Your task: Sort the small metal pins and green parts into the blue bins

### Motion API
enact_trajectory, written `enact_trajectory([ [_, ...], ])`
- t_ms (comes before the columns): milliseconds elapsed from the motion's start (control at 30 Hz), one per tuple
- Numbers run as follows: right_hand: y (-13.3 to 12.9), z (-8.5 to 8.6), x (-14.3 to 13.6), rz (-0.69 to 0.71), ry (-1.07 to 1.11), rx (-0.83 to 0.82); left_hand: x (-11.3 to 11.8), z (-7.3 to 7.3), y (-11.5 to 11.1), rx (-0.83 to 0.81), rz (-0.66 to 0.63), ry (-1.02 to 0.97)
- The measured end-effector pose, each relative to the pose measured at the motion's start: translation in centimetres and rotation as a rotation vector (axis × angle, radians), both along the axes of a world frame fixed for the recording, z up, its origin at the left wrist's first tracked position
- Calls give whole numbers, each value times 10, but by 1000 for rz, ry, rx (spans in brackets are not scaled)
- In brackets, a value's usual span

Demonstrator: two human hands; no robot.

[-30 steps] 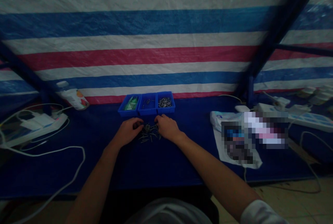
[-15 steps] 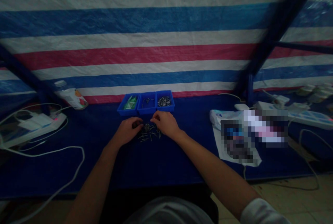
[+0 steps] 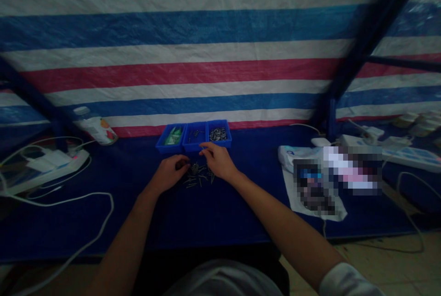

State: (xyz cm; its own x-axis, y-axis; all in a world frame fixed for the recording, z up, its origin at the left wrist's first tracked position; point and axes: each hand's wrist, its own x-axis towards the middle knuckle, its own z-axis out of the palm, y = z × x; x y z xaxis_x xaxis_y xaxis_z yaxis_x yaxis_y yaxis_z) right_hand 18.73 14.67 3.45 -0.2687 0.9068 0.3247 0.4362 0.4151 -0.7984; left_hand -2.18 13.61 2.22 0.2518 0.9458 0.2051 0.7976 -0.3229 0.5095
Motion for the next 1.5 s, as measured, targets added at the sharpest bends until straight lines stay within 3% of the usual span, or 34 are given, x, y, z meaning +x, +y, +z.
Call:
enact_trajectory([
  [300, -2, 2, 0, 48, -34, 149, 0, 0, 1, -4, -13, 0],
  [700, 2, 16, 0, 108, 566, -435, -1, 0, 0, -3, -4, 8],
  [967, 6, 8, -1, 47, 375, -519, -1, 0, 0, -2, -3, 4],
  [1100, 12, 5, -2, 33, 472, -521, -1, 0, 0, -2, 1, 0],
  [1167, 13, 5, 0, 3, 385, -451, -2, 0, 0, 3, 0, 0],
  [1367, 5, 6, 15, -57, -441, -38, -1, 1, 0, 7, -3, -5],
  [1500, 0, 4, 16, 9, -574, 41, -1, -1, 1, 13, 4, 2],
])
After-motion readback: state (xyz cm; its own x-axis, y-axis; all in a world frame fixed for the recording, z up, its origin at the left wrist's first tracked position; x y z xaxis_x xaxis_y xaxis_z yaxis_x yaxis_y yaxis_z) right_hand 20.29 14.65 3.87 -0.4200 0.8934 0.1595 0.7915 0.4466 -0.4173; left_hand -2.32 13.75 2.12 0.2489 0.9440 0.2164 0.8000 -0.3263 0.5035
